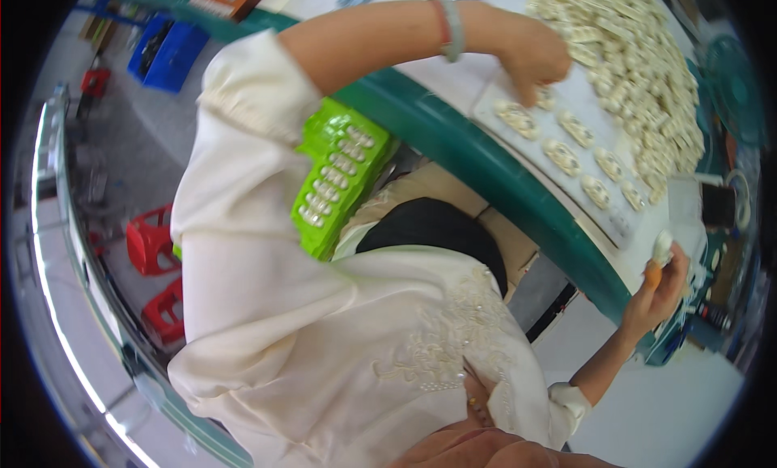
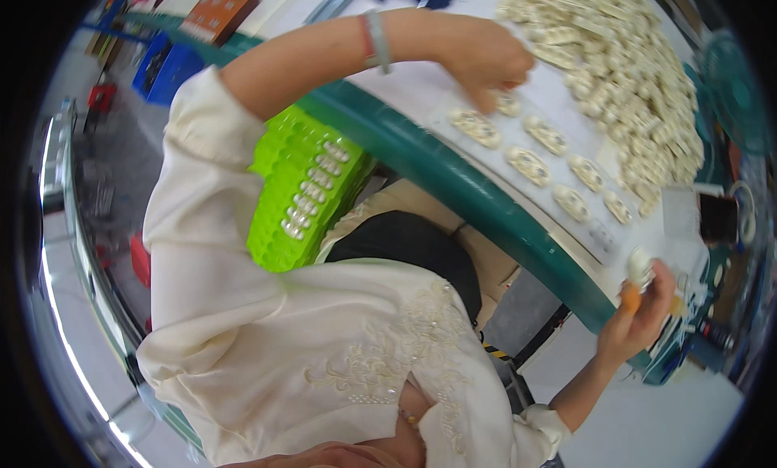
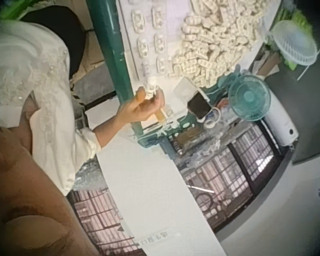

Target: Applying glue and assembling small white plastic components on a jig.

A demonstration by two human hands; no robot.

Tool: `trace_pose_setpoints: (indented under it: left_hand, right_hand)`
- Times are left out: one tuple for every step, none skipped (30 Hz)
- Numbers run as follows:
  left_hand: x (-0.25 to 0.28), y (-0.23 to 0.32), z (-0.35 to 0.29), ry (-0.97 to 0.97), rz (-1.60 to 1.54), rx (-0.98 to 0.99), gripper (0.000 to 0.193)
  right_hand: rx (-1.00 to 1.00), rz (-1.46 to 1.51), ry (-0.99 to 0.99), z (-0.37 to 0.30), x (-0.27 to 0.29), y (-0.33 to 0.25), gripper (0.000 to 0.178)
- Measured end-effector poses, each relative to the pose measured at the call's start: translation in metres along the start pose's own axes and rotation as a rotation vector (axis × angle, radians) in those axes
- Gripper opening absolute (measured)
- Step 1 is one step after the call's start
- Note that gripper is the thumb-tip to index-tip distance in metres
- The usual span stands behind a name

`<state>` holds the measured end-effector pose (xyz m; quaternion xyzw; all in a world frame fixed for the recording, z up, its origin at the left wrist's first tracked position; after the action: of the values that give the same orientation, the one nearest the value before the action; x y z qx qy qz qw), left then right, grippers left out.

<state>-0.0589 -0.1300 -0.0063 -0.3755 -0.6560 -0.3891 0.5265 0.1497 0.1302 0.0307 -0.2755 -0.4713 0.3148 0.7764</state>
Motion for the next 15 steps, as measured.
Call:
trace_pose_setpoints:
  left_hand:
    - [0.005,0.000,0.000,0.092,0.005,-0.043,0.029]
    - [0.010,-0.001,-0.009,0.189,0.011,-0.064,0.029]
    - [0.022,-0.006,-0.020,0.328,-0.039,-0.046,0.038]
    - [0.036,-0.012,-0.034,0.473,-0.097,-0.037,0.036]
    - [0.053,-0.019,-0.056,0.622,-0.156,-0.020,0.035]
    - [0.076,-0.013,-0.106,0.841,-0.079,-0.088,0.025]
    - [0.091,0.002,-0.168,1.054,0.020,-0.154,0.021]
    - [0.086,0.010,-0.210,0.936,-0.174,0.155,0.019]
    - [0.075,0.015,-0.240,0.800,-0.387,0.430,0.018]
    - [0.044,0.016,-0.267,0.805,-0.585,0.539,0.025]
    - [0.003,0.027,-0.300,0.822,-0.779,0.664,0.034]
    - [-0.031,0.042,-0.338,0.703,-0.696,0.917,0.030]
    - [-0.065,0.066,-0.374,0.536,-0.681,1.097,0.032]
    - [-0.100,0.096,-0.404,0.530,-0.680,1.251,0.034]
    - [-0.140,0.129,-0.432,0.580,-0.871,1.431,0.034]
  right_hand:
    - [0.047,0.079,-0.075,-0.006,-0.021,-0.014,0.027]
    - [0.105,0.167,-0.166,-0.011,-0.046,-0.029,0.028]
    - [0.241,0.173,-0.220,-0.013,-0.072,-0.052,0.029]
    - [0.182,0.270,-0.274,-0.019,-0.097,-0.060,0.029]
    - [0.183,0.346,-0.332,-0.021,-0.121,-0.073,0.028]
    - [0.127,0.458,-0.388,-0.023,-0.147,-0.084,0.028]
    - [0.276,0.432,-0.502,-0.022,-0.172,-0.105,0.029]
    - [0.308,0.410,-0.639,-0.024,-0.202,-0.117,0.032]
    - [0.288,0.391,-0.729,-0.025,-0.230,-0.121,0.031]
    - [0.295,0.363,-0.793,-0.025,-0.258,-0.126,0.029]
    - [0.274,0.377,-0.861,-0.029,-0.283,-0.132,0.026]
    - [0.238,0.343,-0.953,-0.038,-0.308,-0.134,0.025]
    - [0.214,0.302,-1.052,-0.047,-0.329,-0.136,0.024]
    - [0.243,0.316,-1.096,-0.057,-0.349,-0.136,0.024]
    - [0.306,0.267,-1.159,-0.069,-0.370,-0.131,0.023]
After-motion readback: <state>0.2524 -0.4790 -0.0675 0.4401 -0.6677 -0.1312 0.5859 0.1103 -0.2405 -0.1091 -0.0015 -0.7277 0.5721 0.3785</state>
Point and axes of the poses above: each hand's wrist, its own z-axis towards the middle knuckle, its own x-axis out of the back of the hand, y = z × x, the point moved 5 cm from there along z, towards the middle knuckle, and after that the axes turned 4 degrees about x, right-handed, at the moved point
